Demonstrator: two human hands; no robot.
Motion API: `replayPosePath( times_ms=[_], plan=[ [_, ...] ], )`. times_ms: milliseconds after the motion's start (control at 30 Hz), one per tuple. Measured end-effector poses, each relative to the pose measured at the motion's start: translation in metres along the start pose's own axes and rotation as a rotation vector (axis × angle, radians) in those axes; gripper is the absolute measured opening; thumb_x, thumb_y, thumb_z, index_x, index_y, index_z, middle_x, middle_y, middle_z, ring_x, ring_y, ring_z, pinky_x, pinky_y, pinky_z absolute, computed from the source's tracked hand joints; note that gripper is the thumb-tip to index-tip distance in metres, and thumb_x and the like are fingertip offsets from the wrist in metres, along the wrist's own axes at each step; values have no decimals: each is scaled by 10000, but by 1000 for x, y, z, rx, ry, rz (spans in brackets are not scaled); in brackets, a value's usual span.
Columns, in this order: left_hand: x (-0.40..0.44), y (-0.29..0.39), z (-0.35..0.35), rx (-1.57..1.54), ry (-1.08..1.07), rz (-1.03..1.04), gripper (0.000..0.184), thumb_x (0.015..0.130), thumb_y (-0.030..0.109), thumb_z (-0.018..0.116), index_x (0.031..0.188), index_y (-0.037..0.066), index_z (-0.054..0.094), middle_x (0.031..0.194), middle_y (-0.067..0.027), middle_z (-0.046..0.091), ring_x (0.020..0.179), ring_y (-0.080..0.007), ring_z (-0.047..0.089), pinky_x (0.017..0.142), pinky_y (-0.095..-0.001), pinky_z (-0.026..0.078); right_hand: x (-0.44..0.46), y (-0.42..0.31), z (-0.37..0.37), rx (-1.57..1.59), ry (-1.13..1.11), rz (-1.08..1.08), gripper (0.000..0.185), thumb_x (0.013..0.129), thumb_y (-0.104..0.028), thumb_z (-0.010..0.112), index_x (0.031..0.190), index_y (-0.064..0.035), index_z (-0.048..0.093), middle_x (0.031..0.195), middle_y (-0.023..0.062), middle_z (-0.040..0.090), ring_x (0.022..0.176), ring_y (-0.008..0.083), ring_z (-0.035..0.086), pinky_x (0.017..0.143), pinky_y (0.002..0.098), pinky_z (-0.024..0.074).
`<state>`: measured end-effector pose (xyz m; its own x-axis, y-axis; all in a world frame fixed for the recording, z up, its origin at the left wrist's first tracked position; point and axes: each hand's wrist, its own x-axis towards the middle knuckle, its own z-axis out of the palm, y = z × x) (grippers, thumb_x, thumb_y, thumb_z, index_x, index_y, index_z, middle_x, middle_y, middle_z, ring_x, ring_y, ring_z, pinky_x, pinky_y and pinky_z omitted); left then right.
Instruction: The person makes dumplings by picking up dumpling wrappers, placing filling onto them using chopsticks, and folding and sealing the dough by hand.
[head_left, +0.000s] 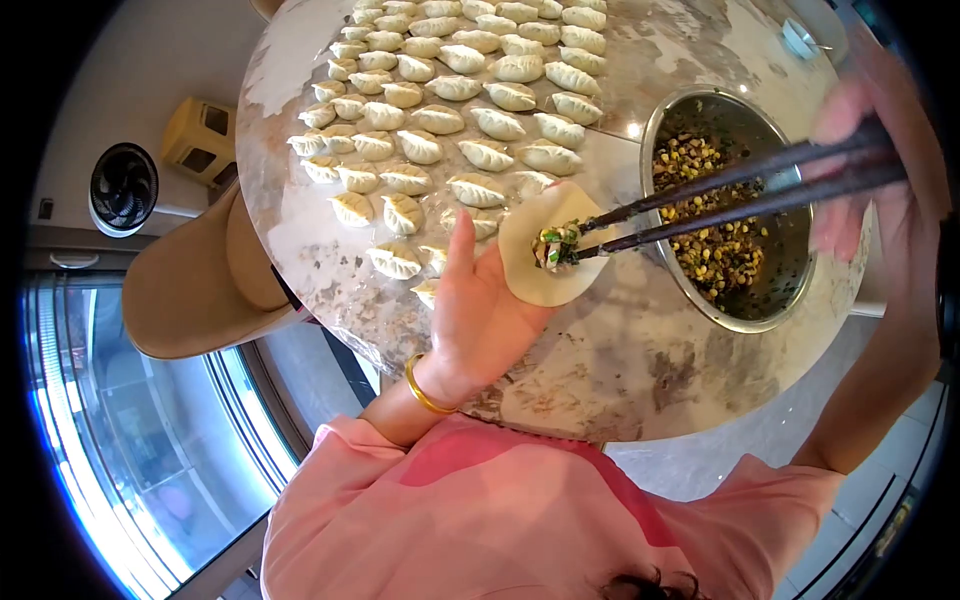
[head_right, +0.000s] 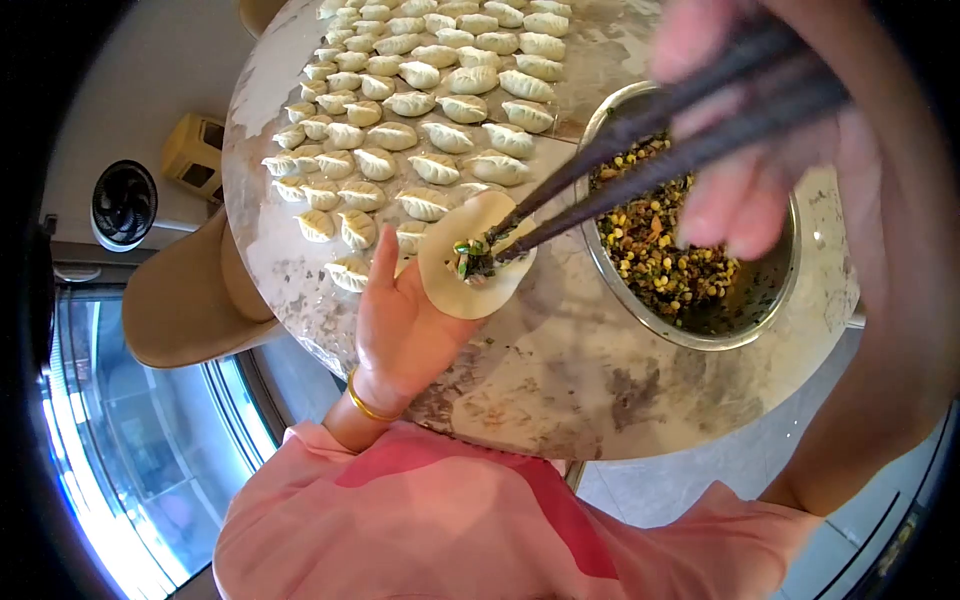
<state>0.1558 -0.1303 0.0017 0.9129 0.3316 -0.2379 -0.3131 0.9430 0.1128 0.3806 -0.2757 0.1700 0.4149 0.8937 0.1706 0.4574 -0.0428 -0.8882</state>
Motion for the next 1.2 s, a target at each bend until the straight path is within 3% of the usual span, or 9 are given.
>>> replayPosePath(
  times_ms=[133,733,767,867,967,1000,1067,1100,1200],
  plan=[
    [-5,4,-2,32,-9,-62,730,951,580,206,1415,23,290,1441,-118,350,1321,-266,343,1117,-423,236,11,-10,8,-48,-58,-34,400,979,-320,420,857,21,590,686,117,579,469,118,515,408,202,389],
    [-17,22,-8,-7,16,-44,709,959,558,241,1396,6,319,1412,-139,386,1288,-265,388,1105,-397,267,11,-25,5,121,29,-68,582,963,-474,388,762,26,607,535,168,595,376,175,519,352,225,404],
    [-18,22,-7,-8,16,-43,709,959,558,241,1396,6,319,1412,-139,386,1288,-265,388,1105,-397,267,6,-24,11,239,160,34,577,960,-473,397,759,25,606,538,168,597,379,173,525,364,226,421],
    [-19,21,-1,-24,-22,-62,703,959,559,229,1399,18,322,1412,-142,384,1286,-275,391,1107,-406,264,3,22,4,103,44,-17,523,938,-441,478,747,30,601,550,170,608,399,185,544,427,248,474],
    [-20,19,0,-1,-26,-82,702,959,562,221,1401,26,322,1412,-141,385,1288,-283,385,1111,-413,257,-10,17,30,127,480,117,320,1007,-274,365,850,-45,525,710,41,490,453,61,429,420,169,315],
    [-21,19,-1,-38,-15,-79,708,957,566,221,1402,23,318,1413,-139,384,1293,-284,379,1112,-415,252,-10,18,25,129,479,116,320,1007,-274,365,850,-45,525,710,41,490,453,61,429,420,169,315],
    [-22,20,-7,-75,-4,-77,715,955,570,222,1403,21,314,1414,-137,383,1297,-284,373,1113,-418,248,-10,21,13,184,112,-88,310,1006,-278,372,834,-60,509,684,24,450,448,49,398,414,165,296],
    [-21,20,-11,-118,-59,-73,709,961,551,230,1408,4,290,1425,-156,362,1311,-303,351,1112,-437,243,-10,22,15,172,230,51,319,1009,-280,364,814,-59,486,665,24,411,419,42,364,414,156,297],
    [-19,19,-12,-143,-103,-76,706,966,532,237,1409,-16,272,1436,-177,339,1325,-323,329,1114,-457,234,-15,37,7,194,283,42,329,1007,-285,366,809,-55,491,698,34,460,415,55,387,396,170,308]
  ],
)
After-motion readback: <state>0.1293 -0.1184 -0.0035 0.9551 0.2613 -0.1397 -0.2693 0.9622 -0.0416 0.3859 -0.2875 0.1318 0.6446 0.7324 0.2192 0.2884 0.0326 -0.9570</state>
